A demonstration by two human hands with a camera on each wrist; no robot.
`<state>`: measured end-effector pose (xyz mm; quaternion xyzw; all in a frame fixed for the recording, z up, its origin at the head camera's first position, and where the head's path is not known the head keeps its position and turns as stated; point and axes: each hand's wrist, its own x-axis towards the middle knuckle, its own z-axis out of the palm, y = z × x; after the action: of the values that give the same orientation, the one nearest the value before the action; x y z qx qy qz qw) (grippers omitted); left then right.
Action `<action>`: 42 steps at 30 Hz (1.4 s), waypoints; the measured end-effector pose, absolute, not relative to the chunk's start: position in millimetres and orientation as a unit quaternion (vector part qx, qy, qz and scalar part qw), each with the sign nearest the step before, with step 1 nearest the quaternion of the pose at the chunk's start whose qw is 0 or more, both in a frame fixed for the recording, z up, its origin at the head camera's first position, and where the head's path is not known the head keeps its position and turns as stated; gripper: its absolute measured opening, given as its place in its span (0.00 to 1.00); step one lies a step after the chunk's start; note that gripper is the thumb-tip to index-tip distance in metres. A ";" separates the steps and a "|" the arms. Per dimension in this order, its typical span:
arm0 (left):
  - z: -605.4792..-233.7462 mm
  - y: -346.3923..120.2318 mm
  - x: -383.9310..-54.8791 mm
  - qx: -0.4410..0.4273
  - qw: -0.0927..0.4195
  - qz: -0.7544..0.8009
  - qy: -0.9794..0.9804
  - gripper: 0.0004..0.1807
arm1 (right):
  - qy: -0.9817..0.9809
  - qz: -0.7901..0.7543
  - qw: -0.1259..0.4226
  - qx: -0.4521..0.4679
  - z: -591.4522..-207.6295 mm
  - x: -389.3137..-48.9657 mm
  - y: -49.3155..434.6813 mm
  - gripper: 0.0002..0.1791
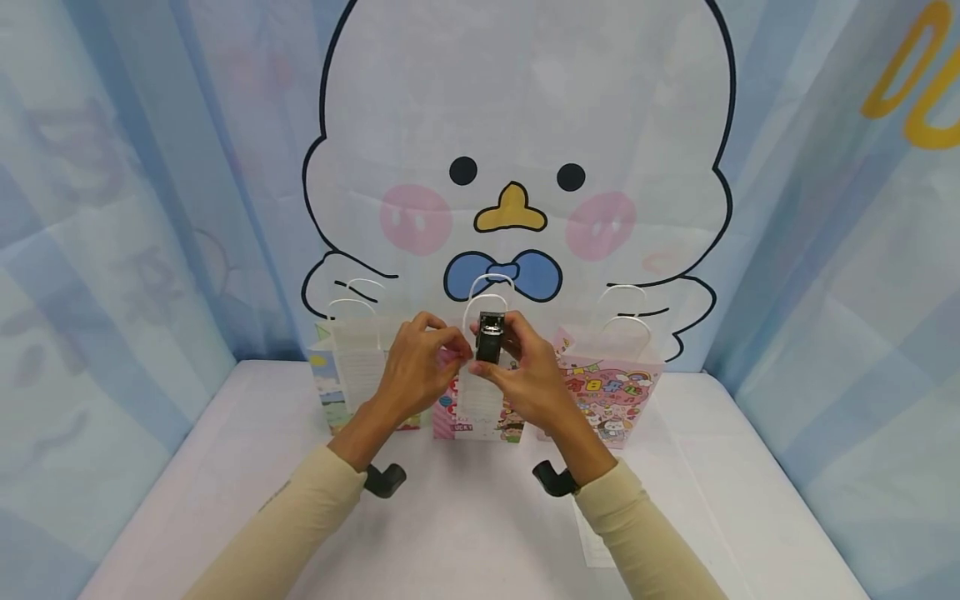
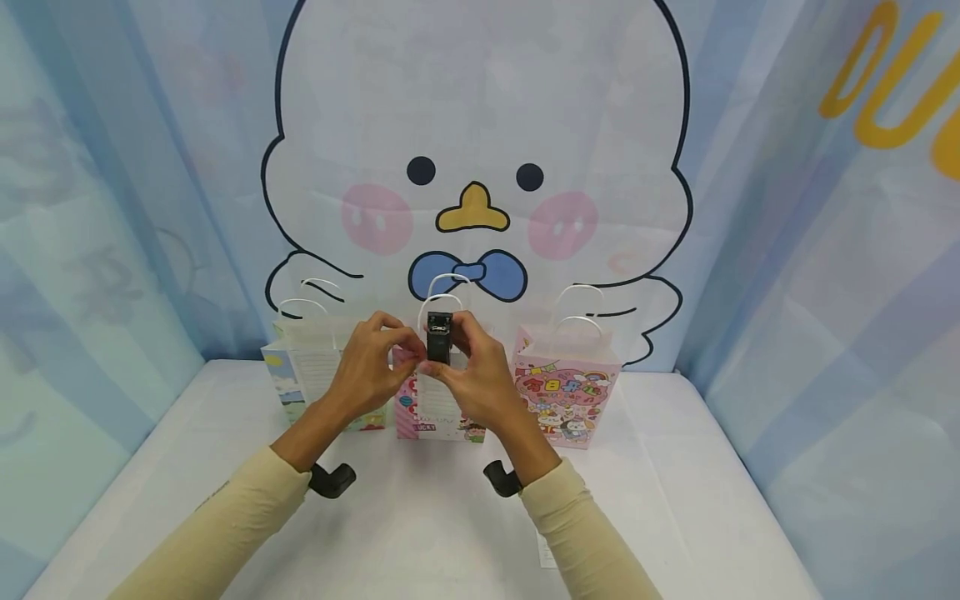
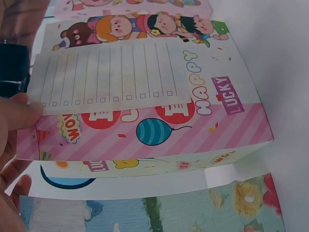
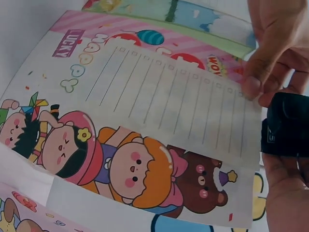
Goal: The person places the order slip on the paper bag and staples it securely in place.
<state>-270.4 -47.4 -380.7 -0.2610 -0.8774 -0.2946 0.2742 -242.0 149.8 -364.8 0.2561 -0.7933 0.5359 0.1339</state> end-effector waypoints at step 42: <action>-379.3 -46.3 -269.3 -0.242 0.267 -0.299 -0.884 0.02 | -0.712 0.646 0.153 0.228 -355.6 -230.5 172.1 0.34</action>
<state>-269.3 -46.3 -379.3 -0.2421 -0.8835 -0.2991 0.2670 -230.5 172.1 -355.6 0.2285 -0.7121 0.6459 0.1535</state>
